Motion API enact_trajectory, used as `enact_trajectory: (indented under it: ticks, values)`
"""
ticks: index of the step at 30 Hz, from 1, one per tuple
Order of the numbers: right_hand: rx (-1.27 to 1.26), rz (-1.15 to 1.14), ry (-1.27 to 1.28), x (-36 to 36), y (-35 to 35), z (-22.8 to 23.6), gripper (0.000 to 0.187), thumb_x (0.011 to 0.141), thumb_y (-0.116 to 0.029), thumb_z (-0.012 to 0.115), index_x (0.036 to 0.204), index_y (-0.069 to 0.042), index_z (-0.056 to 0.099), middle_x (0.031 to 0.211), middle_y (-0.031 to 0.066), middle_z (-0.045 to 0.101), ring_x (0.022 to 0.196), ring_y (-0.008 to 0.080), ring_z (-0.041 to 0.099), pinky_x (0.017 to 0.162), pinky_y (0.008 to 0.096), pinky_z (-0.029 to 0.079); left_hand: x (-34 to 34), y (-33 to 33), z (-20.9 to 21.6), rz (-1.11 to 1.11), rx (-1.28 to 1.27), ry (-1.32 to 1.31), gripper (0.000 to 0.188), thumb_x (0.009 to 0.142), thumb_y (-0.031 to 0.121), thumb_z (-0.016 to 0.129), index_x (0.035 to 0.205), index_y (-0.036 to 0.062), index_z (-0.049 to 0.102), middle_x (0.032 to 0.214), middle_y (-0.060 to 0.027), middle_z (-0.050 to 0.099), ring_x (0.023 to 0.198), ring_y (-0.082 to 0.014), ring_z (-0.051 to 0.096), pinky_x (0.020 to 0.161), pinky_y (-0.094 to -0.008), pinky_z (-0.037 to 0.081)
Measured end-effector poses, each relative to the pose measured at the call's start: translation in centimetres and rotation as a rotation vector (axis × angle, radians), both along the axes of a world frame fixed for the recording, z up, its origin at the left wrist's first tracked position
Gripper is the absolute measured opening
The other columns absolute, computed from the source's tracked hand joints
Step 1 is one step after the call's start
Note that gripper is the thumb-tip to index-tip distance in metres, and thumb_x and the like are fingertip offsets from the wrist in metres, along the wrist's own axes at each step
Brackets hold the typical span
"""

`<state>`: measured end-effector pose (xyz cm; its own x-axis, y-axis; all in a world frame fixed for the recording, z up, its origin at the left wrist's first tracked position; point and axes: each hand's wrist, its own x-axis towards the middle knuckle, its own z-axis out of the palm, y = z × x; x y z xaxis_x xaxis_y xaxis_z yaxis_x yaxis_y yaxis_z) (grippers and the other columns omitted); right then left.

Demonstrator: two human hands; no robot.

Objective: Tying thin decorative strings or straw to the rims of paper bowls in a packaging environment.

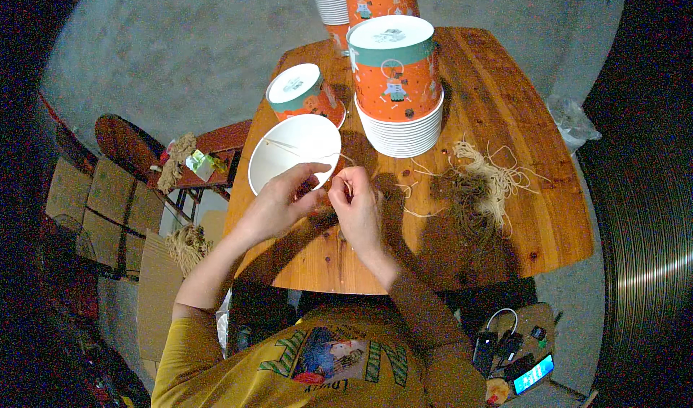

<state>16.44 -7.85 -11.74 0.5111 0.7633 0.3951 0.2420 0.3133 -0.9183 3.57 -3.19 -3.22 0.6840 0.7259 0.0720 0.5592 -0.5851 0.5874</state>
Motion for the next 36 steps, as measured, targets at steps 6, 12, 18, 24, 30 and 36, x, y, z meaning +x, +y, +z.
enact_trajectory:
  ticks: [6,12,18,24,30,36]
  values:
    - [-0.040,0.023,-0.008,0.1,0.0,-0.1,0.010,0.082,-0.005,0.060,0.088,-0.002,0.053,0.069,0.0112,0.061,0.058,0.0189,0.061,0.052,0.0326,0.046,-0.1,2.1,0.8,-0.055,-0.331,-0.036,0.028,0.095,0.020,0.050,0.117,0.0041,0.054,0.094,-0.0053,0.061,0.088,-0.0109,0.054,0.078,-0.0268,0.045]
    - [-0.022,-0.021,-0.112,0.0,-0.5,0.5,0.012,0.083,-0.006,0.061,0.090,-0.001,0.052,0.071,0.0123,0.061,0.061,0.0201,0.063,0.054,0.0327,0.047,0.5,3.6,-1.1,-0.137,-0.360,-0.110,0.013,0.094,0.012,0.049,0.099,0.0012,0.052,0.075,-0.0041,0.057,0.067,-0.0092,0.057,0.062,-0.0254,0.048]
    - [-0.022,0.028,-0.104,0.4,-0.7,0.3,0.011,0.085,-0.007,0.060,0.091,-0.002,0.053,0.067,0.0102,0.058,0.056,0.0156,0.057,0.052,0.0301,0.045,0.7,3.4,-0.6,-0.130,-0.267,-0.078,0.011,0.093,0.014,0.051,0.092,0.0028,0.050,0.072,-0.0052,0.057,0.066,-0.0119,0.057,0.060,-0.0286,0.047]
    - [0.021,0.177,0.159,2.1,-0.9,0.0,0.009,0.088,-0.007,0.057,0.096,-0.003,0.054,0.064,0.0005,0.049,0.058,0.0052,0.043,0.052,0.0229,0.037,-0.3,4.2,-0.3,-0.015,-0.115,-0.069,0.016,0.092,0.017,0.052,0.093,0.0012,0.051,0.074,-0.0127,0.058,0.070,-0.0213,0.057,0.066,-0.0348,0.046]
    - [-0.070,0.283,0.025,3.1,0.3,2.6,0.012,0.087,-0.008,0.060,0.097,-0.002,0.058,0.060,-0.0022,0.046,0.056,0.0028,0.040,0.050,0.0208,0.034,0.9,3.8,0.3,-0.095,-0.065,-0.207,0.013,0.094,0.017,0.052,0.092,0.0047,0.052,0.075,0.0016,0.051,0.070,-0.0073,0.047,0.063,-0.0231,0.042]
    - [-0.192,0.433,0.351,2.6,0.8,4.0,0.006,0.087,-0.008,0.061,0.091,-0.003,0.059,0.069,-0.0050,0.056,0.062,0.0011,0.049,0.053,0.0180,0.038,0.8,3.8,-0.8,-0.162,-0.306,-0.383,0.022,0.090,0.012,0.057,0.110,0.0058,0.049,0.091,0.0017,0.053,0.084,-0.0067,0.049,0.076,-0.0220,0.043]
